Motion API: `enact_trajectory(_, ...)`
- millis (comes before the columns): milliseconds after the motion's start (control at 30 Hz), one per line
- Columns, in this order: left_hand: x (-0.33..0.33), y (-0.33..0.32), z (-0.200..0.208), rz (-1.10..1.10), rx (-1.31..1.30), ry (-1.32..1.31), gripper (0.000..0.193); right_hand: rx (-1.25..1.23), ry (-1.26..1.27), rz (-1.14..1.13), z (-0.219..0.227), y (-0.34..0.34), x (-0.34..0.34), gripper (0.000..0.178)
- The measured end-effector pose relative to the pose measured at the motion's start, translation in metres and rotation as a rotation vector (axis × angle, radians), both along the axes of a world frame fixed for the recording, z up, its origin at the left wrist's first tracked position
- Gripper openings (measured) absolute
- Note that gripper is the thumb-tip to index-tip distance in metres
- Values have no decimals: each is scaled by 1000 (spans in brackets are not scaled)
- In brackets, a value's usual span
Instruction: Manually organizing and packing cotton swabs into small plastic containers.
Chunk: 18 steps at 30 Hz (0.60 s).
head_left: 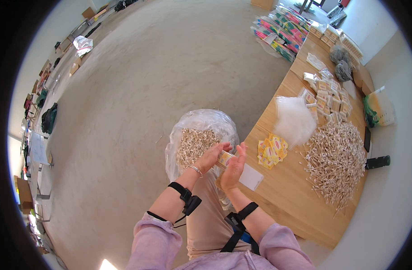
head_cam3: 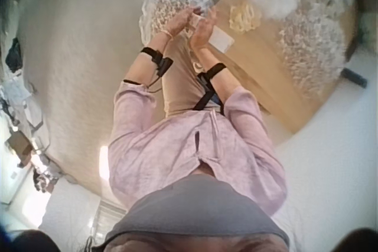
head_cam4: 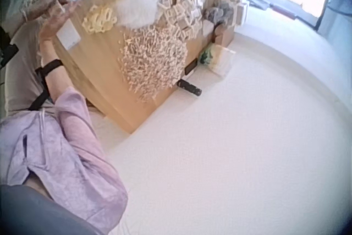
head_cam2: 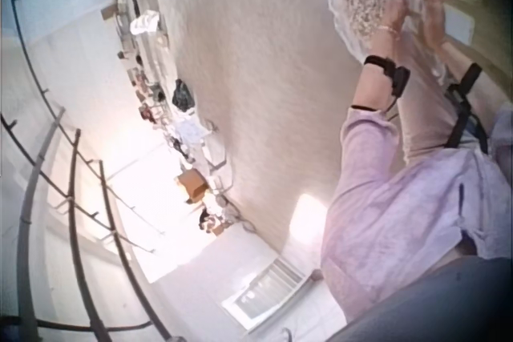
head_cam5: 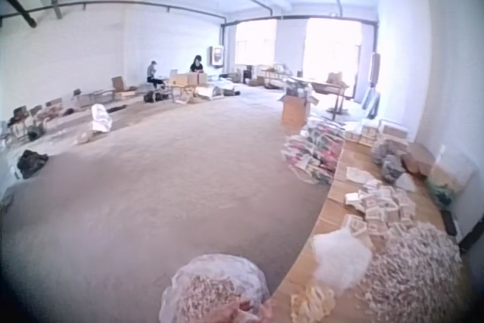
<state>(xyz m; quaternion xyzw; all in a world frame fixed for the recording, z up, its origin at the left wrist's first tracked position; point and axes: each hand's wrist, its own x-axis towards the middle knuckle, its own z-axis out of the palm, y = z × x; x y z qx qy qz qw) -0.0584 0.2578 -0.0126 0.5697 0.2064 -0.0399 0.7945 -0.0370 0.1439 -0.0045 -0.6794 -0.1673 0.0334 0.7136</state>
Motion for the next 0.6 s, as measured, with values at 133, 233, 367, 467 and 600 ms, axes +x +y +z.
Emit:
enact_trajectory(133, 2, -2, 12, -23, 13, 25, 56, -25, 48, -21, 8, -1, 2, 51)
enact_trajectory(233, -1, 8, -3, -20, -18, 26, 59, 193, 212, 15, 8, -13, 8, 46)
enact_trajectory(367, -3, 12, -2, 18, 82, -23, 62, 318, 258, -14, 6, -26, 18, 44)
enact_trajectory(467, 2, 7, 1, -26, 129, -62, 64, 188, 156, -10, -4, -14, 14, 46)
enact_trajectory(600, 1, 1, 1, 4, 54, -63, 62, -21, 3, -43, 1, 0, 6, 49)
